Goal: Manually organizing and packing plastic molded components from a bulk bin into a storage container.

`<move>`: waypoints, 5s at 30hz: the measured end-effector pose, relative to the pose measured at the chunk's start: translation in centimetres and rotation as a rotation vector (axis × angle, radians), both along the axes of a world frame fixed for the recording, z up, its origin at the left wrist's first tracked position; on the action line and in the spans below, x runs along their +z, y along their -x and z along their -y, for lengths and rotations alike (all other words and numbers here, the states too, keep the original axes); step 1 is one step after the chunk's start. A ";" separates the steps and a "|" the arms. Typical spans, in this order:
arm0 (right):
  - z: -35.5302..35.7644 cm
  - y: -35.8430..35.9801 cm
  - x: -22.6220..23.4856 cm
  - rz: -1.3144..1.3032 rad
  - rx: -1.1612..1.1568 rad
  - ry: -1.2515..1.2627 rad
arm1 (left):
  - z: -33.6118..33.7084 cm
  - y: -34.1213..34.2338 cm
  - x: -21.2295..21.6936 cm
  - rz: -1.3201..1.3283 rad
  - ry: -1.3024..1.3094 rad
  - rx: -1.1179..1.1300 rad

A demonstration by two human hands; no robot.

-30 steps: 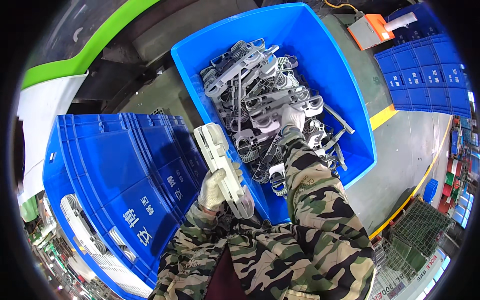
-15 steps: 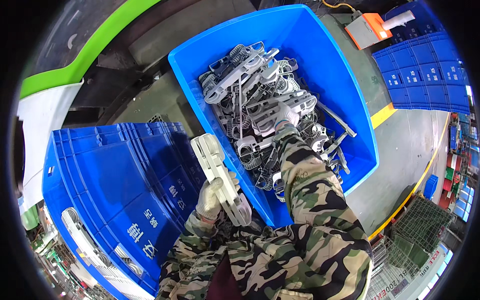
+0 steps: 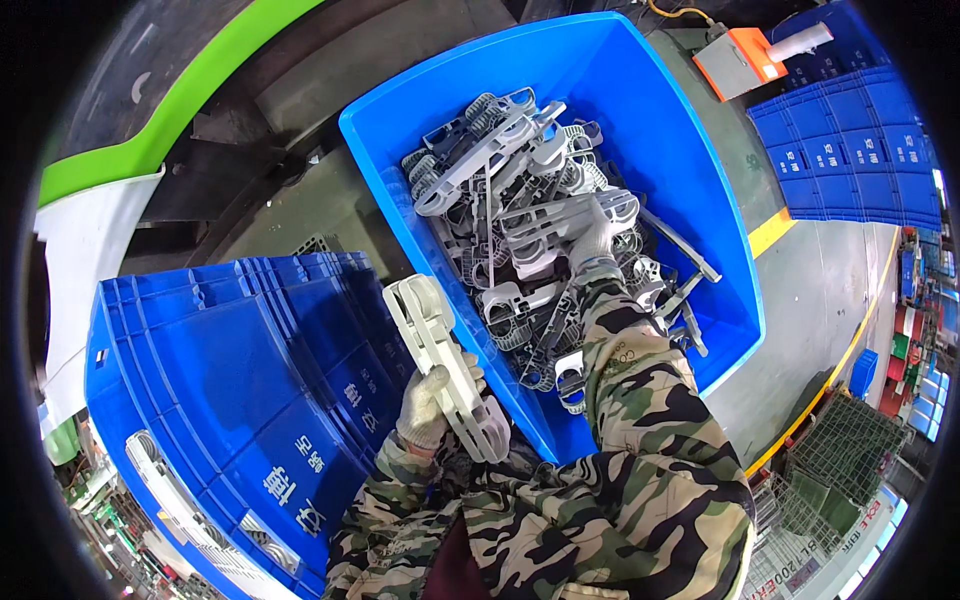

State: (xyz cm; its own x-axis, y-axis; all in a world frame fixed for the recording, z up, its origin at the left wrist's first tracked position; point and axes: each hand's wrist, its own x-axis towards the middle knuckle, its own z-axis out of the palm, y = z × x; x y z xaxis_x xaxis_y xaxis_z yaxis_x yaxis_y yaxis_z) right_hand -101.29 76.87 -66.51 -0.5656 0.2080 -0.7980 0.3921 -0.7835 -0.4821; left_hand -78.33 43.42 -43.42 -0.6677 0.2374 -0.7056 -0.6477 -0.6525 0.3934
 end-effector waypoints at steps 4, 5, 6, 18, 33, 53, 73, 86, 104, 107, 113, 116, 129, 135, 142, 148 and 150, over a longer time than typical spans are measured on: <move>-4.9 0.8 2.7 -0.187 -0.159 -0.198 | -2.7 1.6 0.2 -0.041 -0.092 -0.055; -4.4 0.6 3.0 -0.221 -0.262 -0.221 | -2.7 1.5 0.1 -0.042 -0.088 -0.052; -3.5 0.6 3.3 -0.253 -0.361 -0.235 | -2.5 1.4 0.1 -0.044 -0.077 -0.045; -2.2 -0.6 3.5 -0.370 -0.331 -0.041 | -2.0 1.5 -0.1 -0.043 -0.006 -0.096; -3.0 -7.5 11.8 -0.421 0.140 0.064 | -2.9 2.2 1.1 -0.150 -0.025 -0.116; 6.2 -28.2 33.1 -0.622 1.114 -0.067 | -8.7 -15.2 13.1 -0.366 0.377 0.278; 45.2 -47.7 59.0 -0.973 1.427 0.482 | 23.9 -42.1 42.1 -0.572 0.511 0.467; 50.0 -44.7 46.0 -0.711 1.559 -0.064 | 31.3 -37.1 26.1 -0.345 0.848 0.487; 48.7 -49.7 54.6 -1.448 1.273 -0.361 | 29.6 -41.5 32.1 -0.872 1.144 0.730; 48.5 -49.2 52.5 -1.428 1.331 -0.295 | 30.2 -42.8 29.7 -0.832 1.144 0.570; 48.9 -47.0 53.8 -1.290 1.356 -0.496 | 31.2 -40.0 31.7 -0.853 0.975 0.470; 50.3 -48.3 57.3 -1.230 1.246 -0.261 | 32.9 -39.7 33.8 -0.960 1.065 0.460; 51.4 -48.9 47.7 -0.654 1.252 -0.292 | 35.5 -37.6 28.3 -0.276 1.276 -0.195; 49.3 -49.4 50.7 -0.761 1.450 -1.247 | 36.2 -37.9 25.9 -0.532 1.843 0.002; 48.9 -48.4 49.7 -0.788 1.419 -1.039 | 37.4 -38.0 25.8 -0.470 1.226 0.050; 45.1 -47.7 52.8 -0.765 1.299 -1.279 | 33.5 -36.5 30.5 -0.572 1.045 0.061; 43.1 -48.0 56.2 -0.683 1.390 -1.280 | 31.3 -36.2 32.8 -0.665 1.287 0.057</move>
State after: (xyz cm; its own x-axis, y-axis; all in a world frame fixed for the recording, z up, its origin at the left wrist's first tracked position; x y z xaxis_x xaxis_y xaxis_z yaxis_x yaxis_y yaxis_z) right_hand -53.30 33.76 -10.34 -0.8997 -0.3898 -0.1963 -0.1417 0.6863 -0.7133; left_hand -42.10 12.16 -10.61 -0.9371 -0.3474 0.0326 -0.1011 0.3599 0.9275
